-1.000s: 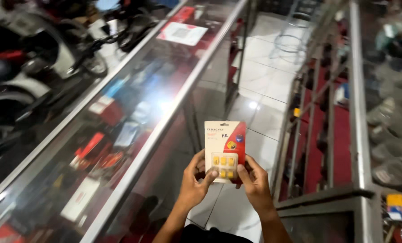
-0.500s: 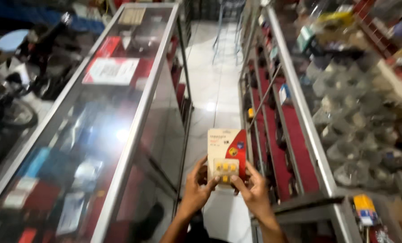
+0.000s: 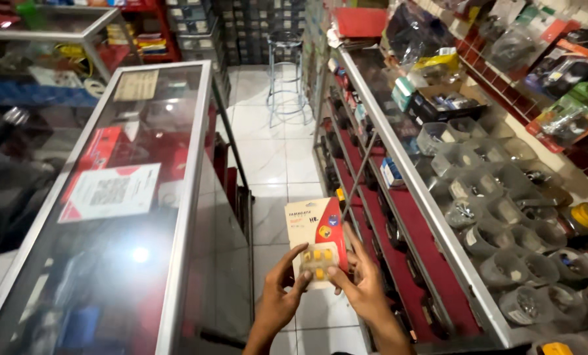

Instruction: The person picks up several packaged motorcycle parts from a glass counter and places them onto a metal wire display rack on a wall.

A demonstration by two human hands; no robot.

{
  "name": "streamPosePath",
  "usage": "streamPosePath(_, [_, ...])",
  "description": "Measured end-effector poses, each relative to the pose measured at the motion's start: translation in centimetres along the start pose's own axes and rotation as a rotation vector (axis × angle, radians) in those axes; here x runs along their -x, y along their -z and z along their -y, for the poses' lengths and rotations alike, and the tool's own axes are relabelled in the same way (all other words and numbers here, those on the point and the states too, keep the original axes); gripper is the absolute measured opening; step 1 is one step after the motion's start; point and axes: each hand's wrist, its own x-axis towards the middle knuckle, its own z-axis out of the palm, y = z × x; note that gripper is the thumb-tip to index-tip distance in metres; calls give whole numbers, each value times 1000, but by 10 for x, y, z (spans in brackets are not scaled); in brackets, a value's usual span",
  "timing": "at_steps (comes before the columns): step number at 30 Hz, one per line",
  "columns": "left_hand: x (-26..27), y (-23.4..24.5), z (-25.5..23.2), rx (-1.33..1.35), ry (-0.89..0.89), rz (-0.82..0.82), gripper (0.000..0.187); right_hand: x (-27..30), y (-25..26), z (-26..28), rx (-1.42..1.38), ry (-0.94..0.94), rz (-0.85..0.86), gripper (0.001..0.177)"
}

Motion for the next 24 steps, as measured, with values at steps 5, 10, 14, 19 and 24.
streamPosePath(5, [-39,5,-3,-53,-8,84,61,-29,14,-23,25,-19,15,54])
streamPosePath(10, [-93,6,-11,-64,-41,133,69,-78,27,-35,-18,-11,40,56])
streamPosePath(14, [-137,4,-16,-59,-28,156,69,-121,38,-29,-18,-1,103,66])
streamPosePath(19, [-207,-2,-26,-90,71,185,68,-186,57,-19,-33,46,147,75])
streamPosePath(24, [-260,-15,-24,-65,-30,176,66,-237,83,-21,-8,61,139,74])
